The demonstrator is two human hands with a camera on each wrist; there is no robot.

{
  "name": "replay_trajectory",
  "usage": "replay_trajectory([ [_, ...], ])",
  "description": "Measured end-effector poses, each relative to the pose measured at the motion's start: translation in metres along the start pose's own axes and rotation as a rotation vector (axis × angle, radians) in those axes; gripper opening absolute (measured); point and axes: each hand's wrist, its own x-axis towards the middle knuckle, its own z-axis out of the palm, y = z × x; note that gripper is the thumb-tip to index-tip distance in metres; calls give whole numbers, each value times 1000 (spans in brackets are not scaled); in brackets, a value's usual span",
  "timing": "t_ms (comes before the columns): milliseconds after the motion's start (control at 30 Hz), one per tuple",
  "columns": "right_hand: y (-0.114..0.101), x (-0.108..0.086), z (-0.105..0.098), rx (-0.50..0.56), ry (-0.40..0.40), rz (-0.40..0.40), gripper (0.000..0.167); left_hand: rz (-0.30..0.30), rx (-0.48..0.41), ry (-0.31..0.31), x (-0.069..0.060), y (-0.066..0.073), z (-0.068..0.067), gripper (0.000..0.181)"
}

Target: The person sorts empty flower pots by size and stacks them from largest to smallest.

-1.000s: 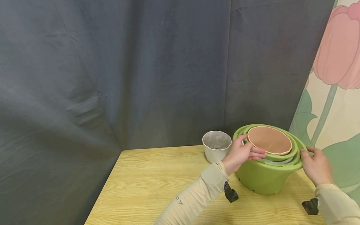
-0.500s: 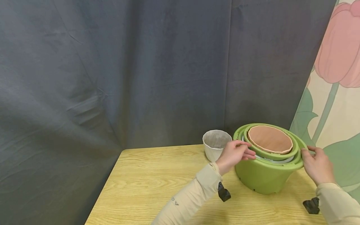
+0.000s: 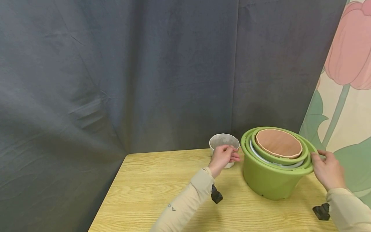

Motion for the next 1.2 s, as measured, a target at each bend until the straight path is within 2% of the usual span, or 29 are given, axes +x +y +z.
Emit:
replay_trajectory([
  [367,1,-1,0,-5,-4,6,62,-41,0,157,20,-28,-42,25],
  [533,2,-2,0,1,-15,15,63,-100,-21,201,25,-41,-54,24],
  [600,2,-2,0,7,-18,19,63,-138,-67,199,27,-44,-56,24],
  [800,0,-1,0,17,-15,20,64,-248,-211,216,29,-50,-58,21],
  [900,0,-1,1,13,-11,18,63,-264,-185,216,28,-51,-55,23],
  [1200,0,0,0,3,-1,13,62,-318,-165,133,30,-50,-39,32],
])
